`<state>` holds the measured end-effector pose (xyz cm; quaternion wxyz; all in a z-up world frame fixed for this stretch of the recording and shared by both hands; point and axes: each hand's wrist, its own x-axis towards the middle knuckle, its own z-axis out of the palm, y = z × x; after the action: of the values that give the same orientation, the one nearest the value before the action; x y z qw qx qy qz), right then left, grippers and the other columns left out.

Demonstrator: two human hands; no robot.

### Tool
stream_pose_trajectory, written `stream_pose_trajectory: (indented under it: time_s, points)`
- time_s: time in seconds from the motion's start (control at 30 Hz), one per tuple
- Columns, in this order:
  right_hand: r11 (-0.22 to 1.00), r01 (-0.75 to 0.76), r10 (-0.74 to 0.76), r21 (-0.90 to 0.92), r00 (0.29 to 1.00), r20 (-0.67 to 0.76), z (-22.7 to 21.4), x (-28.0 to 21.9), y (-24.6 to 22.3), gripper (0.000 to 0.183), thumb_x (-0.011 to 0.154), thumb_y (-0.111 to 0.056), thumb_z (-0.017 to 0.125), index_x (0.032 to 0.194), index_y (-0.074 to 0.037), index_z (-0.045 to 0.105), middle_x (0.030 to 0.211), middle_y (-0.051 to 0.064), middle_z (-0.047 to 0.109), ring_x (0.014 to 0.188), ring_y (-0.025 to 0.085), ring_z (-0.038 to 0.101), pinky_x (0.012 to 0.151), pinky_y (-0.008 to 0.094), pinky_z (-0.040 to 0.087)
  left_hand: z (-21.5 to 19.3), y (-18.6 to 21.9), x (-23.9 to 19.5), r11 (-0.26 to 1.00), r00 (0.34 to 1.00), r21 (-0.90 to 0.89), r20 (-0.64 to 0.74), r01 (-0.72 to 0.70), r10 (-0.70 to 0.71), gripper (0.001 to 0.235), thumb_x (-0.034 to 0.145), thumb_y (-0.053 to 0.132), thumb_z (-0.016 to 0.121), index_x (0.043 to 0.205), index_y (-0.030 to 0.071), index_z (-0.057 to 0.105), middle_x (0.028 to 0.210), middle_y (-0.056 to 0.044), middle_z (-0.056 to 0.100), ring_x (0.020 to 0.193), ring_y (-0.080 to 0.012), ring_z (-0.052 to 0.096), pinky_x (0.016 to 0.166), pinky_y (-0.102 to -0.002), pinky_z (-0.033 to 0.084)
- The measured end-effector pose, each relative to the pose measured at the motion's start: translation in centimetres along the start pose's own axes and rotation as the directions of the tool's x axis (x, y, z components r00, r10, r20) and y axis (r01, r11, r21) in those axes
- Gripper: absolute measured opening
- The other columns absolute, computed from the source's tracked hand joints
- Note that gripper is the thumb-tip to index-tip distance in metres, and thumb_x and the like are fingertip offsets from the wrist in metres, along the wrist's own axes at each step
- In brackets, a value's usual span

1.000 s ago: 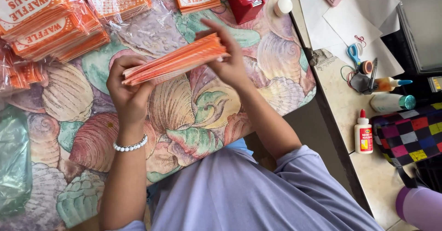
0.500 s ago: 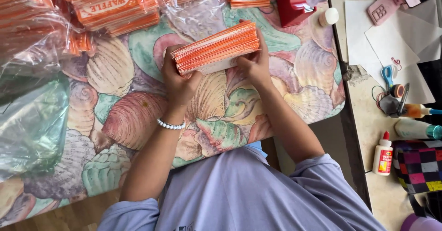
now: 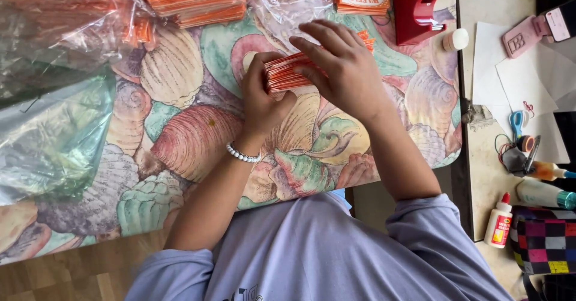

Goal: The person applies glue to the edge of a paper sleeve, folds it to seal the edge, and then counts and sorts a stack of similar paper sleeves by hand.

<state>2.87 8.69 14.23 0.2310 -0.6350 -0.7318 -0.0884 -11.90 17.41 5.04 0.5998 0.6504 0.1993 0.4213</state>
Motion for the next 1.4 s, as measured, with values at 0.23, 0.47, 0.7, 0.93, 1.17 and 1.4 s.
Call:
stream_pose_trajectory:
  time_s: [0.23, 0.47, 0.7, 0.93, 1.17, 1.4]
  points:
    - [0.992, -0.042, -0.004, 0.121, 0.933, 0.36, -0.8, 0.1, 0.8, 0.081, 0.095, -0.049, 0.064, 0.154, 0.002, 0.044, 0.122, 0.021, 0.068, 0.109, 0.041, 0.063, 0.092, 0.052, 0.05, -0.1, -1.5, 0.1, 0.982, 0.994, 0.155, -0.002, -0.105, 0.107, 0.031, 0.071, 0.009, 0.066, 0.102, 0.009, 0.059, 0.091, -0.005, 0.064, 0.081, -0.0216, 0.061, 0.074, -0.036, 0.05]
    - [0.865, -0.258, 0.233, 0.43, 0.966, 0.109, -0.7, -1.2, -0.4, 0.04, 0.097, -0.005, 0.077, 0.135, -0.004, 0.067, 0.098, 0.011, 0.074, 0.095, 0.034, 0.074, 0.085, 0.042, 0.056, -1.5, 0.6, -1.1, 0.998, 0.988, -0.047, -0.149, -0.045, 0.038, 0.075, 0.078, 0.016, 0.079, 0.144, 0.013, 0.045, 0.141, -0.013, 0.051, 0.134, -0.0324, 0.047, 0.116, -0.059, 0.032]
    - [0.28, -0.37, 0.614, 0.886, 0.778, 0.131, 2.3, -5.8, -4.7, 0.038, 0.087, 0.002, 0.082, 0.12, 0.006, 0.064, 0.101, 0.019, 0.073, 0.099, 0.028, 0.074, 0.093, 0.043, 0.06, -2.9, 0.9, -6.4, 0.914, 0.962, -0.307, 0.025, 0.266, -0.271, 0.03, 0.092, 0.023, 0.078, 0.111, 0.004, 0.065, 0.082, -0.002, 0.066, 0.066, -0.0068, 0.065, 0.062, -0.023, 0.058]
    - [-0.136, -0.414, 0.57, 0.9, 0.71, 0.412, 2.7, -7.1, -6.2, 0.023, 0.098, 0.005, 0.059, 0.117, 0.015, 0.067, 0.076, 0.014, 0.066, 0.076, 0.015, 0.065, 0.076, 0.032, 0.058, -3.8, 2.2, -7.5, 0.757, 0.859, -0.495, -0.038, 0.427, -0.51, 0.029, 0.086, 0.014, 0.083, 0.107, 0.004, 0.064, 0.087, -0.004, 0.07, 0.079, -0.0098, 0.068, 0.074, -0.03, 0.06]
    - [-0.078, -0.446, 0.636, 0.892, 0.667, 0.389, 4.4, -8.8, -6.0, 0.053, 0.085, 0.014, 0.074, 0.135, 0.014, 0.056, 0.09, 0.026, 0.073, 0.084, 0.019, 0.07, 0.085, 0.038, 0.061, -5.6, 2.2, -8.3, 0.696, 0.796, -0.507, -0.032, 0.508, -0.604, 0.03, 0.085, 0.008, 0.082, 0.107, 0.003, 0.064, 0.088, -0.006, 0.072, 0.079, -0.0121, 0.07, 0.075, -0.031, 0.062]
    - [-0.009, -0.435, 0.721, 0.9, 0.621, 0.307, 2.5, -9.2, -6.5, 0.054, 0.073, 0.018, 0.081, 0.124, 0.014, 0.063, 0.082, 0.024, 0.073, 0.079, 0.023, 0.075, 0.08, 0.035, 0.063, -7.0, 1.2, -10.4, 0.705, 0.814, -0.487, 0.021, 0.515, -0.58, 0.029, 0.082, 0.005, 0.083, 0.106, 0.001, 0.067, 0.086, -0.004, 0.071, 0.081, -0.0099, 0.068, 0.078, -0.031, 0.061]
